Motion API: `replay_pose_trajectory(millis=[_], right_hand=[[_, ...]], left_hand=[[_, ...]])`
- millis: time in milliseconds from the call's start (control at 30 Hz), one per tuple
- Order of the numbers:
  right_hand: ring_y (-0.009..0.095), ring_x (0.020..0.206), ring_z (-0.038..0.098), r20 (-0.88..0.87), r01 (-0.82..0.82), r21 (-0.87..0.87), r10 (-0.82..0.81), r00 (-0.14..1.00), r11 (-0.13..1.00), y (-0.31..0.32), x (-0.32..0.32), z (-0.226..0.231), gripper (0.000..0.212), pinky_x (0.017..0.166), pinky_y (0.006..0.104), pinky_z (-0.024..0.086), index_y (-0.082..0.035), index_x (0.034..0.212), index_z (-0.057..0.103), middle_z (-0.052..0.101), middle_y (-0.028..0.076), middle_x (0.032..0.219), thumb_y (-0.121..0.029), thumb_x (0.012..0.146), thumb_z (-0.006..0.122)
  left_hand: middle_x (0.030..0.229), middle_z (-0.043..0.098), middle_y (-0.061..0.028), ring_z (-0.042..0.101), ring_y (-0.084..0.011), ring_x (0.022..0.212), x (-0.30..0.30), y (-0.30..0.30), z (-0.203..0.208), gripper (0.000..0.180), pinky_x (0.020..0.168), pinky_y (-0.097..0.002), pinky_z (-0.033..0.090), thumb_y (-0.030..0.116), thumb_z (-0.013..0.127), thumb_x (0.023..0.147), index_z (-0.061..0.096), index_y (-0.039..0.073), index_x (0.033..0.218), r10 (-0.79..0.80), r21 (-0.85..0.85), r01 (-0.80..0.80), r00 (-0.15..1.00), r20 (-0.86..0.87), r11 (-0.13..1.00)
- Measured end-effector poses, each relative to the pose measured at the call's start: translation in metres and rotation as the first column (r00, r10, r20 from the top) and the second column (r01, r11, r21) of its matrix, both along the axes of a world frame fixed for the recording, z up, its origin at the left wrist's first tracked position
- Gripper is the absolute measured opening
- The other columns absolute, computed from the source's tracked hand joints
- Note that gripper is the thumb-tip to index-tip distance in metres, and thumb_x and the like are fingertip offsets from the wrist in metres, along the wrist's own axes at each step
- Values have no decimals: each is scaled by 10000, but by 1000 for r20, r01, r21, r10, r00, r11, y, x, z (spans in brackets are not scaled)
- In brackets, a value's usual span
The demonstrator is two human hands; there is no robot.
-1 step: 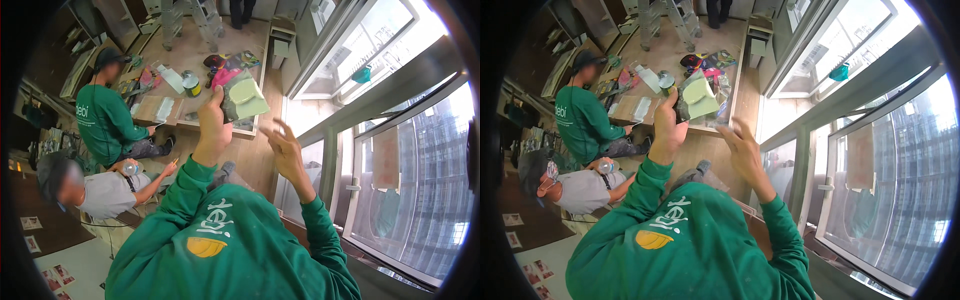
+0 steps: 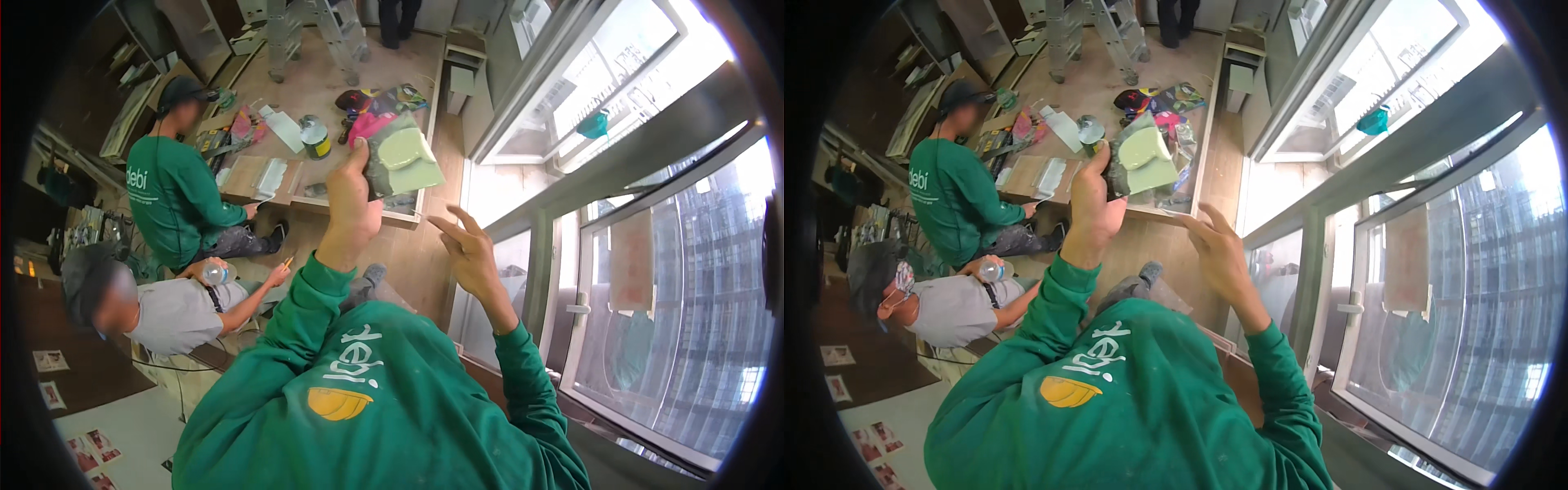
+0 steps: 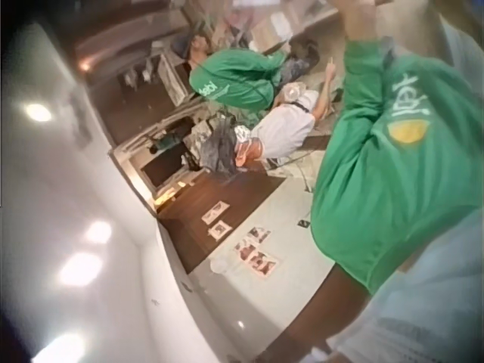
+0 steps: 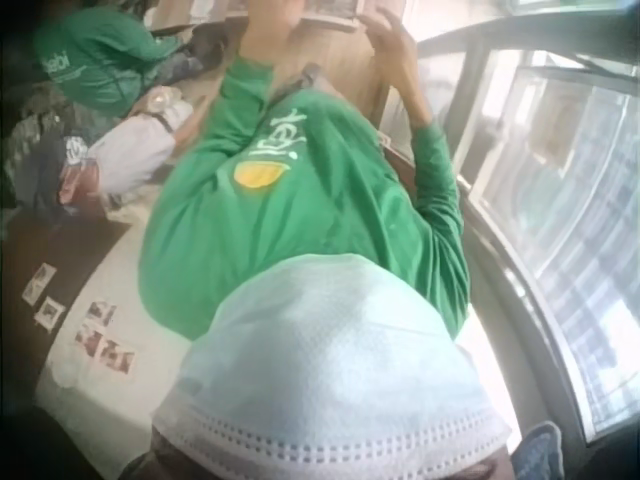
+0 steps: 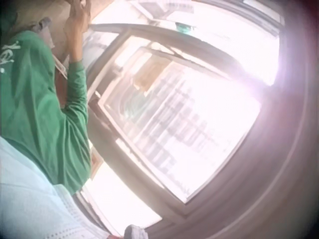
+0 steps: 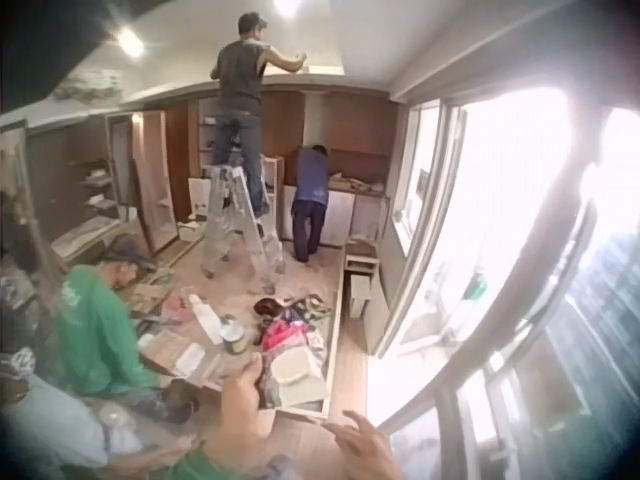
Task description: The person scrapes paint from the ceiling and window frame using a scraper and a putty knife. They repeatedly scrape the surfaces, then clean the tools on a plastic sheet on the floor before resuming scraping.
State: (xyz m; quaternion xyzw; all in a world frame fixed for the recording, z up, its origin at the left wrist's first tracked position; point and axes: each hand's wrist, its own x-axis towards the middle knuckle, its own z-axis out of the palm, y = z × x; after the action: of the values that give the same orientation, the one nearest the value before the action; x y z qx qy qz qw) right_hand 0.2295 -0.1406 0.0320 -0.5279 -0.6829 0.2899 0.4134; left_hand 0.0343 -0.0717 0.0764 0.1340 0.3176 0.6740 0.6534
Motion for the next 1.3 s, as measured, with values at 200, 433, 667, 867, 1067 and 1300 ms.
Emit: replay_pose_trajectory(millis=[200, 433, 667, 867, 1067, 1300], right_hand=[[167, 759, 660, -780, -65, -467, -376, 501, 882, 17, 17, 15, 285, 587, 253, 536, 72, 1094, 560, 649, 114, 882, -152, 919, 577], [209, 875, 651, -894, -452, -392, -447, -17, 801, 31, -30, 15, 307, 709, 322, 551, 14, 1145, 559, 647, 90, 1000, -169, 900, 586], [133, 595, 553, -812, -160, -559, -499, 302, 813, 10, -9, 7, 169, 552, 256, 478, -84, 989, 588, 610, 28, 806, -232, 907, 603], [91, 422, 339, -871, -554, -321, -469, -147, 768, -45, -33, 21, 232, 391, 227, 281, -123, 819, 579, 511, -3, 635, -331, 920, 586], [93, 556, 569, -724, -187, -590, -412, 553, 786, -101, -5, 11, 204, 470, 230, 463, -21, 965, 626, 621, 18, 766, -202, 873, 646], [182, 741, 656, -848, 231, -486, -519, 110, 843, -157, -29, 57, 211, 680, 346, 551, 5, 1005, 620, 661, 77, 906, -152, 867, 650]], left_hand=[[1083, 635, -58, 627, -188, 981, -7, -10, -4, 277, 893, -380, 493, 278, 507, 979, 560, 70, 1153, -143, -78, 158, 975, 169, 984], [1110, 639, -83, 621, -215, 1019, 32, -56, -12, 283, 926, -368, 479, 249, 516, 974, 584, 30, 1139, -140, -8, 140, 990, 26, 990], [1040, 640, -78, 642, -189, 939, 8, -83, 12, 277, 851, -345, 516, 247, 529, 975, 575, 8, 1105, -188, -6, 189, 979, 79, 982], [1006, 643, -58, 640, -181, 868, 17, -91, 7, 281, 781, -345, 514, 269, 517, 977, 575, 26, 1106, -334, -151, 334, 942, 30, 930], [973, 649, -50, 634, -174, 862, 2, -100, 17, 251, 763, -340, 512, 260, 511, 979, 584, 37, 1069, -437, -104, 433, 899, -16, 895], [1071, 643, -75, 640, -190, 939, -4, -107, 6, 234, 841, -361, 520, 205, 543, 958, 579, 25, 1103, -285, 13, 287, 954, -95, 958]])
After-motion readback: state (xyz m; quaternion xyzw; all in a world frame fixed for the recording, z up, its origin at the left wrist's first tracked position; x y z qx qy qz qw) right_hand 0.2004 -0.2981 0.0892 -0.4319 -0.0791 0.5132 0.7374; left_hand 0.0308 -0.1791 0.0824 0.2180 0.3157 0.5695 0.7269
